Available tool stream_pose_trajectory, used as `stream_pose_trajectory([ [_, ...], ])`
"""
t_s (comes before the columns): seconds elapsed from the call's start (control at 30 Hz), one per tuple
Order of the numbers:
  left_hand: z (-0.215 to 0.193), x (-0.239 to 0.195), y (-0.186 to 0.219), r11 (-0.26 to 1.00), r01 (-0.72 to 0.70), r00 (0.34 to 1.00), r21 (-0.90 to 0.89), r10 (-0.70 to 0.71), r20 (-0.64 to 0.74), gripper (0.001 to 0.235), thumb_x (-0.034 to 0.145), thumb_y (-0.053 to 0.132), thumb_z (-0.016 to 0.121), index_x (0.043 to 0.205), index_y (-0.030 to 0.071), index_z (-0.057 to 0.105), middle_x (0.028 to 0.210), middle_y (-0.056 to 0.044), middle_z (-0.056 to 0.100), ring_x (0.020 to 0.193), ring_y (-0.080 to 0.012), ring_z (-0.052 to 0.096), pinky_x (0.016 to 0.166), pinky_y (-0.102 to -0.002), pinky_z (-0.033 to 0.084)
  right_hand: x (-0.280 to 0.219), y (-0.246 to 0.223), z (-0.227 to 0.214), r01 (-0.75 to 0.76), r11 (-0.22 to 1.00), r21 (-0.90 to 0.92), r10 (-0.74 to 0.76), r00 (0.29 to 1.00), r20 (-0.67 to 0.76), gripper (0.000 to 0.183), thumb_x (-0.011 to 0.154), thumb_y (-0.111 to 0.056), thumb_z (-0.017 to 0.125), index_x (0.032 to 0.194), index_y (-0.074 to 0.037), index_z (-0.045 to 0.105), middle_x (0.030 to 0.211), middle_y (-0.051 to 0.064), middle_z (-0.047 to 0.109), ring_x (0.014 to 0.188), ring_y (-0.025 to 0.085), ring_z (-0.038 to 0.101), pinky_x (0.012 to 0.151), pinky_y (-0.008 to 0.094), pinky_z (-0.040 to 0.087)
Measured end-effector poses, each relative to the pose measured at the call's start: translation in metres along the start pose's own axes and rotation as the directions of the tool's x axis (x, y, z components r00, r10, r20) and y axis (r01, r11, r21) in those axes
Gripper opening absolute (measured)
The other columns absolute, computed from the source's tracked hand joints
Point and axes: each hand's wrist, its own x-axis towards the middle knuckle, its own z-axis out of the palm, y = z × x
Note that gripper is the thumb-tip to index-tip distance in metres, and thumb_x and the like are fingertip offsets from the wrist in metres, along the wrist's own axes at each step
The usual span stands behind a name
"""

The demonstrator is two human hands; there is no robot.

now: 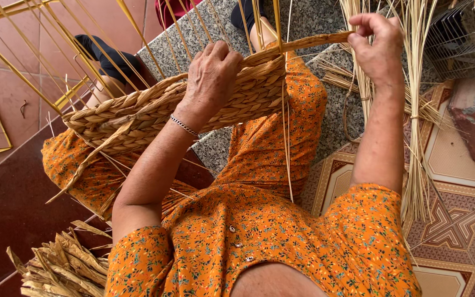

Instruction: The person weaves a basket by hand, interlacing dried palm fronds through a metal frame held between their legs. They repeatedly pull strands through the existing weave and tighten them to build up the basket's sides.

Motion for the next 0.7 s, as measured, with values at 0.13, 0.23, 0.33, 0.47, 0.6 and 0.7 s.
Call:
stream_pose_trajectory([
  [0.13, 0.006, 0.003, 0.006, 0.998, -0.015, 0.998, 0.061, 0.019, -0.059, 0.008, 0.095, 0.017, 0.074, 0.092, 0.011, 0.069, 0.092, -0.005, 0.060, 0.087, -0.0199, 0.057, 0.072, -0.037, 0.050, -0.020, -0.016, -0.031, 0.236, 0.926, -0.295, -0.261, 0.964, -0.049, 0.011, 0.100, -0.003, 0.077, 0.098, -0.014, 0.079, 0.097, 0.001, 0.069, 0.114, 0.022, 0.052, 0.111, 0.046, 0.034],
  [0.23, 0.002, 0.005, 0.014, 0.990, -0.047, 0.977, 0.131, 0.073, -0.201, 0.004, 0.097, 0.011, 0.073, 0.097, 0.012, 0.069, 0.097, -0.005, 0.058, 0.091, -0.0195, 0.054, 0.074, -0.033, 0.047, -0.026, -0.041, -0.046, 0.273, 0.919, -0.283, -0.305, 0.949, -0.076, 0.013, 0.093, 0.000, 0.071, 0.094, -0.012, 0.076, 0.102, 0.005, 0.070, 0.117, 0.023, 0.051, 0.111, 0.044, 0.034],
  [0.33, -0.006, -0.003, 0.025, 0.991, -0.131, 0.986, 0.017, 0.132, -0.106, 0.013, 0.093, 0.019, 0.073, 0.087, 0.010, 0.064, 0.090, -0.005, 0.056, 0.088, -0.0223, 0.054, 0.079, -0.039, 0.047, -0.030, -0.065, -0.057, 0.244, 0.968, -0.052, -0.245, 0.969, -0.020, 0.013, 0.097, 0.000, 0.065, 0.095, -0.009, 0.074, 0.106, 0.007, 0.073, 0.110, 0.021, 0.057, 0.101, 0.041, 0.042],
  [0.47, -0.014, -0.009, 0.034, 0.993, -0.107, 0.993, 0.051, 0.109, -0.050, 0.017, 0.094, 0.015, 0.071, 0.107, 0.009, 0.061, 0.098, -0.007, 0.057, 0.095, -0.0234, 0.057, 0.082, -0.041, 0.047, -0.041, -0.100, -0.051, 0.183, 0.881, 0.436, -0.254, 0.961, 0.109, 0.010, 0.103, -0.007, 0.060, 0.097, -0.005, 0.069, 0.106, 0.010, 0.071, 0.099, 0.016, 0.068, 0.087, 0.035, 0.058],
  [0.6, -0.020, -0.006, 0.046, 0.983, 0.036, 0.991, -0.182, -0.012, 0.136, 0.036, 0.097, 0.005, 0.064, 0.131, 0.007, 0.054, 0.098, -0.008, 0.060, 0.089, -0.0218, 0.061, 0.073, -0.038, 0.054, -0.043, -0.142, -0.009, 0.282, 0.769, 0.574, -0.429, 0.893, 0.137, 0.010, 0.103, -0.010, 0.062, 0.100, -0.003, 0.068, 0.107, 0.015, 0.072, 0.100, 0.021, 0.073, 0.088, 0.033, 0.065],
  [0.7, -0.025, -0.006, 0.052, 0.936, -0.043, 0.998, -0.349, 0.057, 0.030, 0.049, 0.087, 0.024, 0.072, 0.128, 0.004, 0.058, 0.090, -0.012, 0.062, 0.078, -0.0240, 0.062, 0.062, -0.037, 0.055, -0.045, -0.164, 0.017, 0.465, 0.753, 0.467, -0.557, 0.827, 0.075, 0.020, 0.102, -0.020, 0.070, 0.107, -0.001, 0.069, 0.113, 0.017, 0.072, 0.106, 0.026, 0.072, 0.092, 0.037, 0.063],
])
